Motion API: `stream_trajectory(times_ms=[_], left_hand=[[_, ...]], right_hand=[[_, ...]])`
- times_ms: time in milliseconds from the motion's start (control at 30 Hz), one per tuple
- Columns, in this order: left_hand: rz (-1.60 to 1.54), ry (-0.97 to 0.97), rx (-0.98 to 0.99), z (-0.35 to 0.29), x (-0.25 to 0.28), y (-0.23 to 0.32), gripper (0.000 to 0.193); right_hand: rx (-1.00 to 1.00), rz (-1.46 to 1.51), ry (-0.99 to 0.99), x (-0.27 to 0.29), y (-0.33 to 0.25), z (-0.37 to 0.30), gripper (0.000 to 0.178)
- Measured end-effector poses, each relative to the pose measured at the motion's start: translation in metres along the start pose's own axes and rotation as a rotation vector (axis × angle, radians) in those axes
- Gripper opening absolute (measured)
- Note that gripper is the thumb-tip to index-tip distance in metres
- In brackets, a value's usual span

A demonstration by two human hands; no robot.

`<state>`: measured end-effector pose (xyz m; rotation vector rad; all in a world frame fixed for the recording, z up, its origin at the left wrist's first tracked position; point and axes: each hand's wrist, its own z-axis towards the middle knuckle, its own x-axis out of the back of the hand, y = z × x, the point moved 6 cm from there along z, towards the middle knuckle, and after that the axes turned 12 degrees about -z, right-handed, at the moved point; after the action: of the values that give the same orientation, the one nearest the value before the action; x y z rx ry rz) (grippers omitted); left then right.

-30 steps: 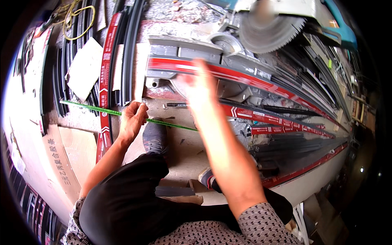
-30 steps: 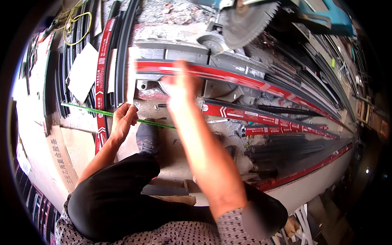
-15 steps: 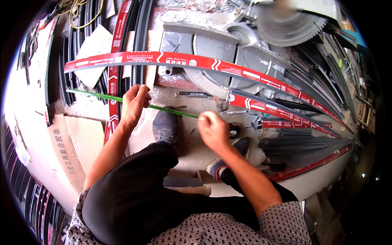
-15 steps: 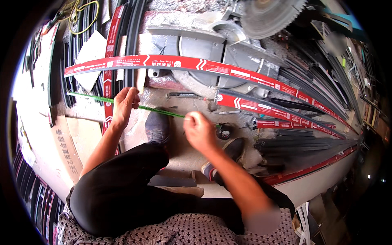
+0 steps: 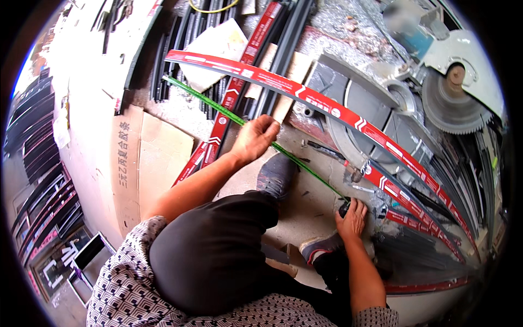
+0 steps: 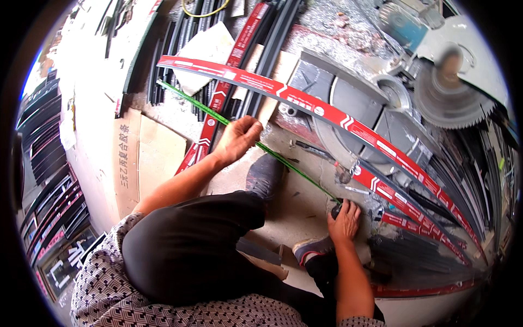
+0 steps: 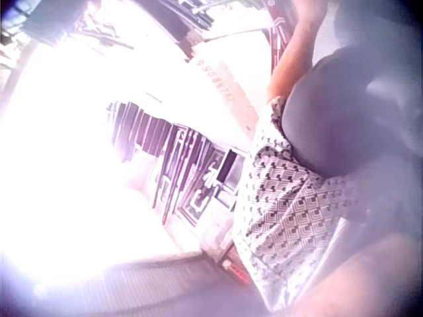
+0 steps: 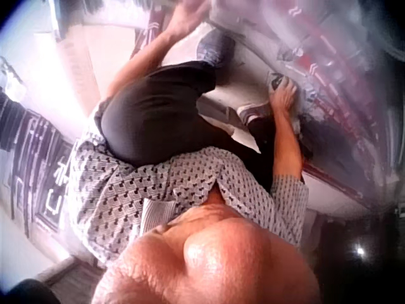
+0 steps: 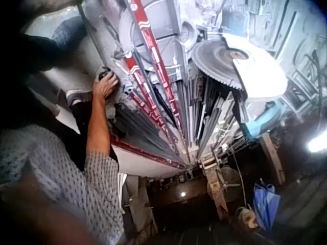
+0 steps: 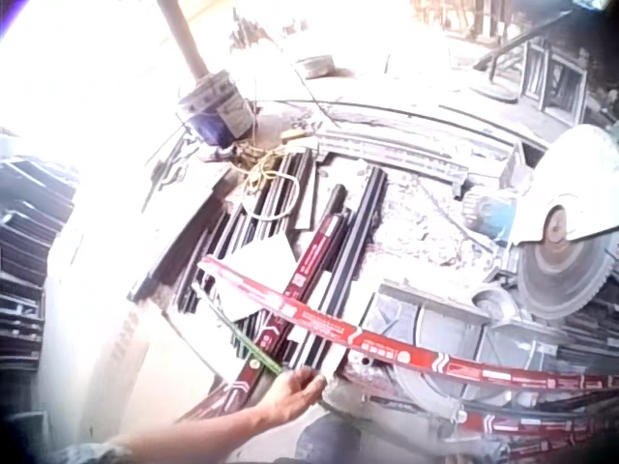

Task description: The person measures a long profile with a tape measure, marks it with a pen, and then uses a chop saw to cut it to size. They repeat this process for several profiles, stacking the cut pieces.

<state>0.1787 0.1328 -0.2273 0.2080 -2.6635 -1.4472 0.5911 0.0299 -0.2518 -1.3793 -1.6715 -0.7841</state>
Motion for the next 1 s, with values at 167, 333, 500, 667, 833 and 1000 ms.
stream_trajectory(times_ms=[167,333,500,667,833,1000], left_hand=[[0.302,-0.038,-0.058,-0.005,-0.004,0.016,0.029],[0.422,-0.115,-0.229,-0.015,-0.022,0.058,0.031],[0.331,-0.196,-0.58,-0.027,-0.045,0.117,0.016],[0.443,-0.357,-0.724,-0.02,-0.062,0.17,0.027],[0.719,-0.409,-0.85,0.004,-0.065,0.182,0.048],[0.87,-0.432,-0.873,0.034,-0.055,0.164,0.066]], right_hand=[[0.097,0.044,-0.019,-0.002,-0.005,0.008,0.075],[0.243,0.191,-0.097,0.033,-0.006,0.016,0.051],[0.27,0.298,-0.043,0.107,-0.008,0.029,0.025],[0.256,0.291,-0.012,0.189,0.009,0.05,0.02],[0.205,0.2,0.007,0.24,0.052,0.081,0.016],[0.171,0.161,-0.026,0.25,0.084,0.113,0.018]])
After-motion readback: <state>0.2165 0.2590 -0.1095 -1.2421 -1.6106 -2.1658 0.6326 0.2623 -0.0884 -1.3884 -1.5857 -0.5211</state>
